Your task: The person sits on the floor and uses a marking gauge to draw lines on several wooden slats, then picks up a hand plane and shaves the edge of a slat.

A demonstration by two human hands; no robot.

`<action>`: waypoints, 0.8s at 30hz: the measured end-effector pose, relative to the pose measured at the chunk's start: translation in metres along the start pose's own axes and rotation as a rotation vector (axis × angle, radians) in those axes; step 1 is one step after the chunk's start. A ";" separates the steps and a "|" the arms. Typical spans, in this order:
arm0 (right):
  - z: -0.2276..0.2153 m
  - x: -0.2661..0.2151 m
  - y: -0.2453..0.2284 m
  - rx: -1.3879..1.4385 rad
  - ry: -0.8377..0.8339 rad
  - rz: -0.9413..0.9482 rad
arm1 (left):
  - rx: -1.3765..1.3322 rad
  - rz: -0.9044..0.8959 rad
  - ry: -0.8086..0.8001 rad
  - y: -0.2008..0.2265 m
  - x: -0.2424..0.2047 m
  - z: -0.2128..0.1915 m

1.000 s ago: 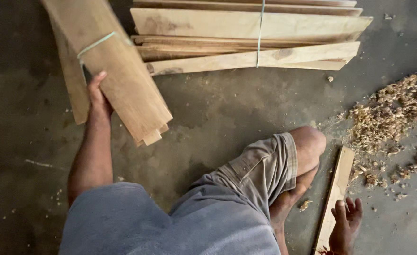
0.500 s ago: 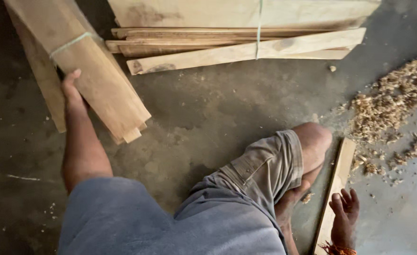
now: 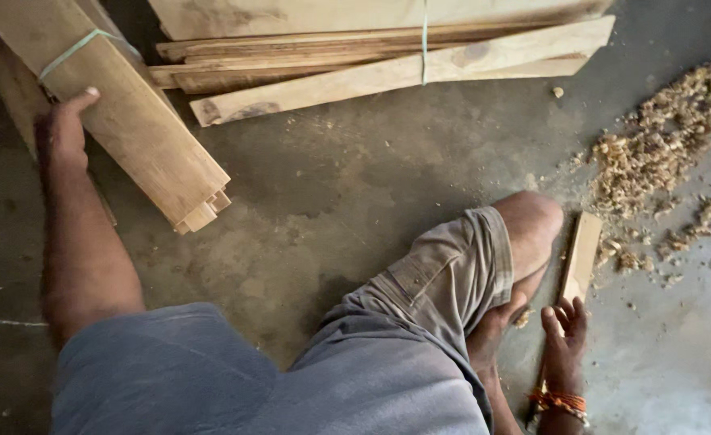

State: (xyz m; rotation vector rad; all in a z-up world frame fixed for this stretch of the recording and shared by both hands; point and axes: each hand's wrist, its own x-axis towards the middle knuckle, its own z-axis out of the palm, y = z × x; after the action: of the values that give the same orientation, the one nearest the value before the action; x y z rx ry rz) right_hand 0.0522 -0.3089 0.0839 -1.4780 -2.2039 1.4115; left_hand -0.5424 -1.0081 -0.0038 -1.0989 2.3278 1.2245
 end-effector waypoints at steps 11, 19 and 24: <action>0.016 -0.040 0.011 0.088 0.057 0.076 | -0.588 0.461 -0.244 0.036 -0.230 0.340; 0.014 -0.060 0.046 0.132 0.140 0.246 | -0.836 0.061 -0.123 0.105 -0.211 0.396; 0.015 -0.058 0.062 0.113 0.123 0.258 | -0.750 0.130 -0.192 0.140 -0.176 0.437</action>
State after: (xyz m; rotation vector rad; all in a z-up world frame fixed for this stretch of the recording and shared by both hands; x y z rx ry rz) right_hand 0.1142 -0.3585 0.0496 -1.8065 -1.8827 1.4445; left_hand -0.5678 -0.5242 -0.0851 -0.9617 1.8408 2.2409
